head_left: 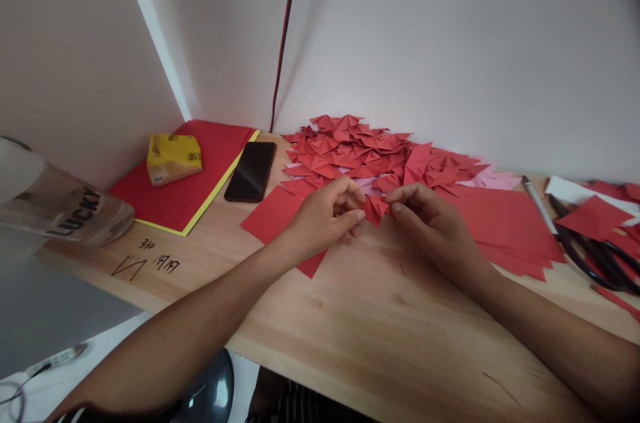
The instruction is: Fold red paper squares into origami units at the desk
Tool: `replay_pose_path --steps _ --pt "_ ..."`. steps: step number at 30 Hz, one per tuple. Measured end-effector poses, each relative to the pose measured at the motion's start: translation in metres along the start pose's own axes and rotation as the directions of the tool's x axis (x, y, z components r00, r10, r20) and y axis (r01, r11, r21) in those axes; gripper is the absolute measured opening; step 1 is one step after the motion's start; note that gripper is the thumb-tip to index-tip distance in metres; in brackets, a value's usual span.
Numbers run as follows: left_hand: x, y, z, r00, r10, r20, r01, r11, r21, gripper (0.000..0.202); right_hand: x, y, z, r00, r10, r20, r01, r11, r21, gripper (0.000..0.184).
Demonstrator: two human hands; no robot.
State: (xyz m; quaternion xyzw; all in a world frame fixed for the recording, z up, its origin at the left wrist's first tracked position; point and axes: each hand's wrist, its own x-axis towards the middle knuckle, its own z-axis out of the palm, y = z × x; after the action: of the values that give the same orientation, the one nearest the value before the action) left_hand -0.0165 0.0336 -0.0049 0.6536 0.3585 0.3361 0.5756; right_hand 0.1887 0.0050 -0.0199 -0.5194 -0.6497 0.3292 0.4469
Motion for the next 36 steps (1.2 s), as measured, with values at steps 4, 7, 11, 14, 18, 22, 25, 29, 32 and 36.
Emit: replay_pose_path --steps 4,7,11,14,18,22,25,29,32,36 --pt "-0.003 0.003 0.004 0.998 -0.011 0.059 0.010 1.000 0.010 0.014 0.001 0.002 -0.001 1.000 -0.009 0.012 0.010 0.999 -0.050 0.011" --pt "-0.003 0.003 0.005 0.995 -0.036 0.098 0.041 0.998 -0.053 0.014 0.002 0.001 -0.001 1.000 -0.018 0.022 0.019 0.998 -0.065 0.011" --pt "-0.002 0.000 0.006 0.990 -0.082 0.113 0.093 0.991 -0.097 0.014 0.003 -0.003 0.000 0.999 -0.008 0.035 0.010 0.997 -0.077 0.010" --pt "-0.001 -0.004 0.008 0.992 -0.100 0.072 0.106 0.990 -0.096 0.014 0.003 -0.004 0.000 0.999 0.003 0.032 0.000 0.996 -0.095 0.010" --pt "-0.001 -0.006 0.011 0.996 -0.090 -0.014 0.088 0.990 -0.109 0.016 0.002 -0.005 0.000 0.994 -0.105 -0.019 0.104 0.993 -0.049 0.012" --pt "-0.001 -0.001 0.010 0.992 -0.101 -0.072 0.086 0.978 -0.193 0.015 -0.004 -0.007 0.002 0.979 -0.204 -0.026 0.202 0.978 -0.057 0.016" --pt "-0.001 0.002 0.009 0.992 -0.094 -0.087 0.072 0.970 -0.231 0.014 -0.010 -0.009 0.005 0.984 -0.180 -0.014 0.177 0.978 -0.113 0.017" --pt "-0.002 0.003 0.009 0.991 -0.095 -0.093 0.065 0.955 -0.290 0.011 -0.012 -0.011 0.009 0.996 -0.087 0.002 0.087 0.989 -0.116 0.012" --pt "-0.002 0.001 0.011 0.990 -0.106 -0.094 0.067 0.934 -0.350 0.010 -0.012 -0.012 0.012 1.000 -0.019 0.023 0.020 1.000 -0.024 0.014" --pt "-0.003 -0.002 0.016 0.989 -0.124 -0.075 0.085 0.917 -0.391 0.010 -0.012 -0.009 0.014 0.999 -0.017 0.042 0.015 0.999 0.051 0.016"
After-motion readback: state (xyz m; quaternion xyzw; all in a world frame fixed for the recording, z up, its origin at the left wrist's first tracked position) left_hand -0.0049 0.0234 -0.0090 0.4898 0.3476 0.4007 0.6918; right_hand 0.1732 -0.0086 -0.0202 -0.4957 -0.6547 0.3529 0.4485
